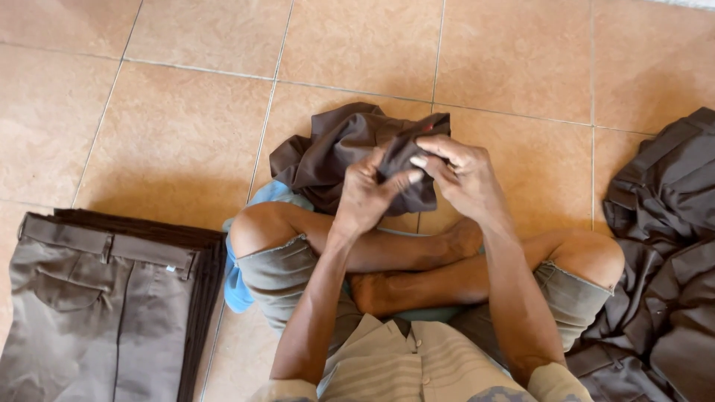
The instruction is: The person sits cross-legged on a tiled floor and folds a pair of brown trousers by hand. They smooth the fabric, fold the legs together, and fold the garment into a compact rectangle. The folded trousers are placed on a stack to the left, and the person repeats the process with another pair of trousers.
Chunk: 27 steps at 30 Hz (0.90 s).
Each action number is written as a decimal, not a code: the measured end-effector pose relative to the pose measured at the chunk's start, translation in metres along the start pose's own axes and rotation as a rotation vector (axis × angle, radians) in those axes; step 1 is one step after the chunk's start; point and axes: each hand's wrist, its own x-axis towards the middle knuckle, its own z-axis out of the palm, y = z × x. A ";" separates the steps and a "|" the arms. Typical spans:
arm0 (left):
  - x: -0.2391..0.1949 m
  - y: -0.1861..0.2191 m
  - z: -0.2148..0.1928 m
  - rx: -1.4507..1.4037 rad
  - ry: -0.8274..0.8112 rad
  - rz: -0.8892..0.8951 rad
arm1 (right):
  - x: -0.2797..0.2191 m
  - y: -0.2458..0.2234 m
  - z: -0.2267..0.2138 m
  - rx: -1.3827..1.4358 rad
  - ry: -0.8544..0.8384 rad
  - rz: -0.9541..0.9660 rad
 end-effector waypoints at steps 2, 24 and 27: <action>0.016 -0.009 -0.029 0.133 0.102 0.052 | 0.014 -0.018 0.022 -0.057 0.048 -0.048; 0.023 -0.098 -0.189 0.331 0.936 -0.075 | 0.000 0.150 0.189 -0.319 0.050 0.789; 0.027 -0.088 -0.175 0.309 0.773 -0.086 | -0.007 0.199 0.149 -0.326 0.236 0.704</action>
